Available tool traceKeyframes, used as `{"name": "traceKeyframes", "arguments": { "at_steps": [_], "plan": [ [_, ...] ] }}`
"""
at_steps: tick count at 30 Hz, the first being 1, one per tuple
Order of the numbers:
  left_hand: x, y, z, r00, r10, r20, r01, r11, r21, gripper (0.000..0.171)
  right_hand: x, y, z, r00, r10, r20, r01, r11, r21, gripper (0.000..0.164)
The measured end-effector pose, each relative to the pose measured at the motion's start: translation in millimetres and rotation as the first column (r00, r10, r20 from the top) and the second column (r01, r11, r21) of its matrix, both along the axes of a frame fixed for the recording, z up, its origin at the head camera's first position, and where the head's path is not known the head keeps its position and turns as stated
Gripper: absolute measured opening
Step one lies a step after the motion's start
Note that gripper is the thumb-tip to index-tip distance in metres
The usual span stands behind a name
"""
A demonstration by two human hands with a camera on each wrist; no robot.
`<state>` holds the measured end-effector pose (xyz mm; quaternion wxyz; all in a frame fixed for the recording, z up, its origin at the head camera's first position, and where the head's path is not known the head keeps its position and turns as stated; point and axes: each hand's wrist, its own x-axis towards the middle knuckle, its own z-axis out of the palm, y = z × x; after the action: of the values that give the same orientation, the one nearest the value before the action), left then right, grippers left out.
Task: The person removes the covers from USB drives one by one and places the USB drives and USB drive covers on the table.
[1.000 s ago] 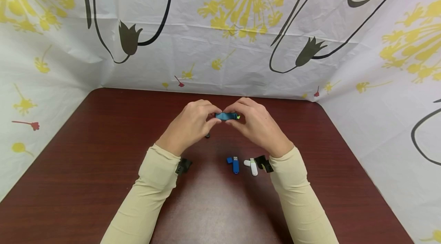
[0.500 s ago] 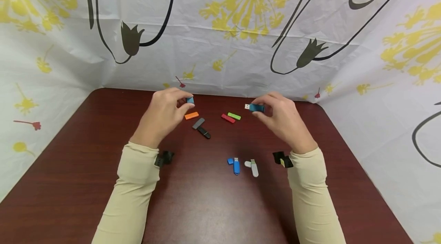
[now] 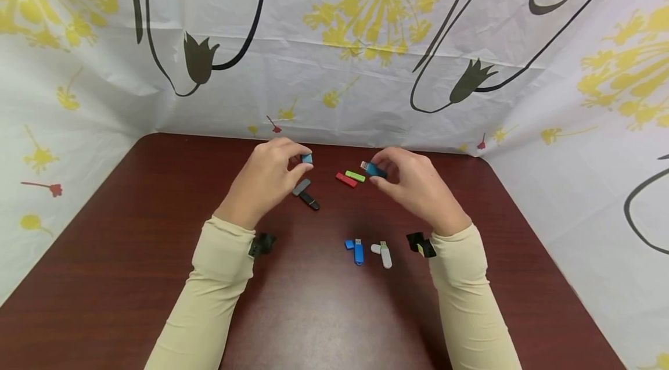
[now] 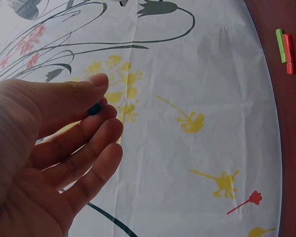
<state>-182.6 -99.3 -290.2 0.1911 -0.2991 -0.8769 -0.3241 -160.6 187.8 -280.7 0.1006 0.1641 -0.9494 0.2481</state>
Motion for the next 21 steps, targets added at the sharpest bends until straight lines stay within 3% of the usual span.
{"name": "traceKeyframes", "arguments": {
  "at_steps": [6,11,21],
  "plan": [
    [0.4,2.4,-1.2,1.0,-0.013,0.014,0.013,1.0,0.003,0.024,0.4,-9.8,-4.9,0.994,0.035,0.105,-0.041,0.998,0.053,0.024],
    [0.9,3.3,-0.9,1.0,-0.009,0.022,0.009,1.0,-0.005,0.023,0.5,-21.5,-11.6,0.985,0.114,0.132,-0.131,0.983,0.132,0.016],
    [1.1,4.1,-2.0,1.0,-0.018,0.026,0.018,1.0,-0.003,0.022,-2.7,-50.7,-33.3,0.96,0.215,0.181,-0.246,0.955,0.166,0.023]
  ]
}}
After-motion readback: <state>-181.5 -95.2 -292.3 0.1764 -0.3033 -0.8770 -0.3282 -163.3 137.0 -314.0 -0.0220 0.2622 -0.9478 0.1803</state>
